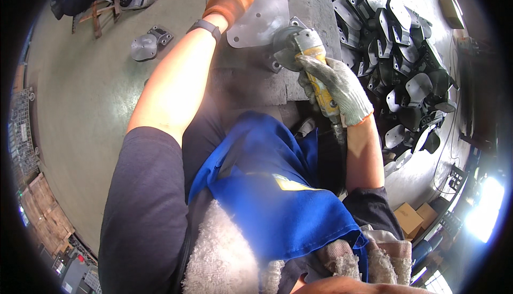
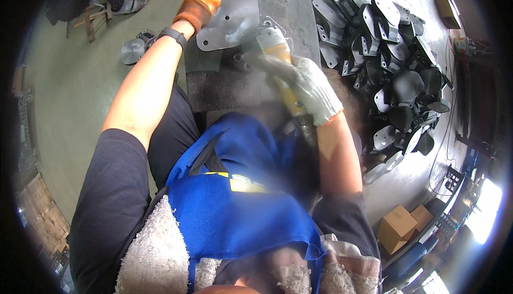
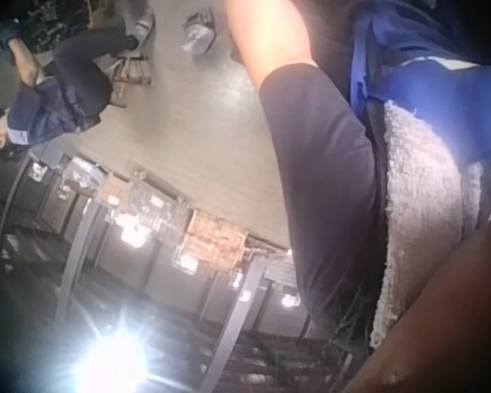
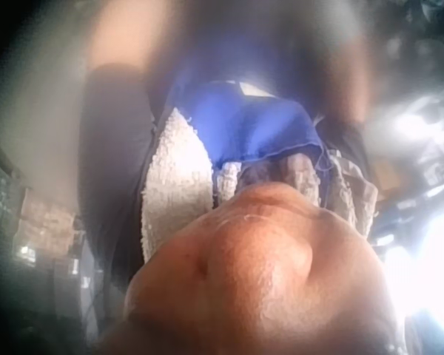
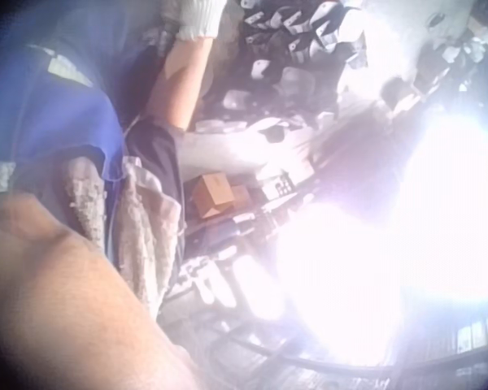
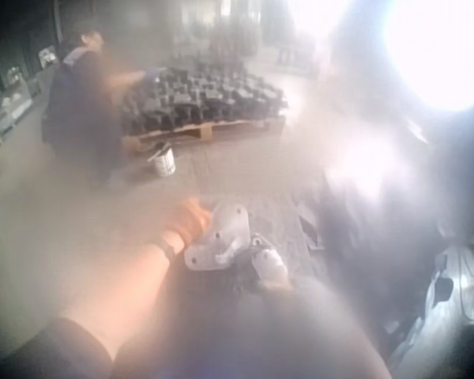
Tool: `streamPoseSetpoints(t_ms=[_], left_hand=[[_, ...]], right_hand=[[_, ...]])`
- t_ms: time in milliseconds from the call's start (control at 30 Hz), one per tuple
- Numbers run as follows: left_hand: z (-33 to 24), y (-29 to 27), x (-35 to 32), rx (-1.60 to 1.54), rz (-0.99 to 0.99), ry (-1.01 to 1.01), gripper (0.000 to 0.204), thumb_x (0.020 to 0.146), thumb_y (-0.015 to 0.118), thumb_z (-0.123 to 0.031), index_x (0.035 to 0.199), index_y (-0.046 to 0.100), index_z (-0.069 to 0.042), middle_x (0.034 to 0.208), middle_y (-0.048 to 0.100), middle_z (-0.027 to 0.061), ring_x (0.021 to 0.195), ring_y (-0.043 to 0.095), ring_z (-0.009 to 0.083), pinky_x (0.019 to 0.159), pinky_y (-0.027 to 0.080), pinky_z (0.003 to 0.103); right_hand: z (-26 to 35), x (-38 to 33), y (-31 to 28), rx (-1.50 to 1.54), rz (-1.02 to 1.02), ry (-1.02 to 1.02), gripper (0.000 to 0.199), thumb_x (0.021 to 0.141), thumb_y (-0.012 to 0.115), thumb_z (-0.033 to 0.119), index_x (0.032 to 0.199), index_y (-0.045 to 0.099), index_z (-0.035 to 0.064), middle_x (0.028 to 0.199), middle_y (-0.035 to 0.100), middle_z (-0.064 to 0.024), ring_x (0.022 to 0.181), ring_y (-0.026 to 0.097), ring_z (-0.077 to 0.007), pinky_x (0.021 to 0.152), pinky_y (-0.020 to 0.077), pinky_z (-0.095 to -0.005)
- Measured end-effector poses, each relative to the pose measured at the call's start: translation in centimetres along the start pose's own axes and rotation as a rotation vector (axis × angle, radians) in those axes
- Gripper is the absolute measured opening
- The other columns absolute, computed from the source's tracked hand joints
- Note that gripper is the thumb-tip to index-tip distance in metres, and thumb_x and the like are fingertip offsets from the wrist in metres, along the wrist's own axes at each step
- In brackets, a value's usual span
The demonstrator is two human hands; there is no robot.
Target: The person sits on the floor and uses a handheld angle grinder to smooth the edges of metal brackets. They pick up each bracket from a nearby pile, hold it with a gloved hand, and grind the edges before placing the finished piece aside. Another worker is visible nearby performing similar work.
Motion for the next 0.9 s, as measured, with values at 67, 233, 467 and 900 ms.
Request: streamPoseSetpoints(t_ms=[67, 233, 467, 900], left_hand=[[0.3, 0.1, 0.3, -0.025, 0.011, -0.004, 0.068, 0.086, 0.064, -0.041, 0.147, 0.057, -0.013, 0.145, 0.061, 0.0177, 0.131, 0.060, 0.0381, 0.111, 0.047, 0.043], [0.0, -0.5, -0.1, -0.029, -0.120, 0.024, 0.054, 0.088, 0.065, -0.043, 0.132, 0.067, -0.012, 0.126, 0.070, 0.0198, 0.115, 0.067, 0.0388, 0.101, 0.052, 0.043], [0.0, -0.1, 0.1, -0.065, 0.065, -0.027, 0.069, 0.086, 0.064, -0.043, 0.148, 0.057, -0.012, 0.147, 0.060, 0.0161, 0.134, 0.058, 0.0353, 0.112, 0.046, 0.040], [0.6, -0.2, 0.8, -0.051, -0.157, 0.116, 0.050, 0.089, 0.065, -0.043, 0.128, 0.071, -0.012, 0.117, 0.074, 0.0212, 0.108, 0.070, 0.0399, 0.096, 0.055, 0.043]], right_hand=[[-0.1, 0.7, 0.6, -0.040, 0.022, -0.053, 0.041, 0.094, 0.073, 0.043, 0.098, 0.073, 0.0028, 0.081, 0.068, -0.0018, 0.065, 0.061, -0.0104, 0.058, 0.0468, -0.0252], [-0.2, 0.6, 0.4, -0.075, 0.023, -0.060, 0.043, 0.093, 0.074, 0.046, 0.097, 0.073, 0.0029, 0.078, 0.067, -0.0025, 0.066, 0.061, -0.0109, 0.061, 0.0476, -0.0266], [0.0, 2.2, 0.1, -0.113, 0.025, -0.145, 0.045, 0.092, 0.075, 0.048, 0.096, 0.071, 0.0032, 0.074, 0.065, -0.0031, 0.060, 0.059, -0.0108, 0.055, 0.0470, -0.0262], [0.9, 2.0, 0.7, -0.161, 0.006, -0.059, 0.047, 0.093, 0.074, 0.049, 0.094, 0.070, 0.0017, 0.073, 0.065, -0.0044, 0.057, 0.060, -0.0126, 0.052, 0.0465, -0.0273]])
Point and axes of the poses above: each hand's wrist, its own x-axis towards the middle knuckle, its own y-axis out of the palm, z = x × y, the point moved 9 cm from there along x, towards the middle knuckle
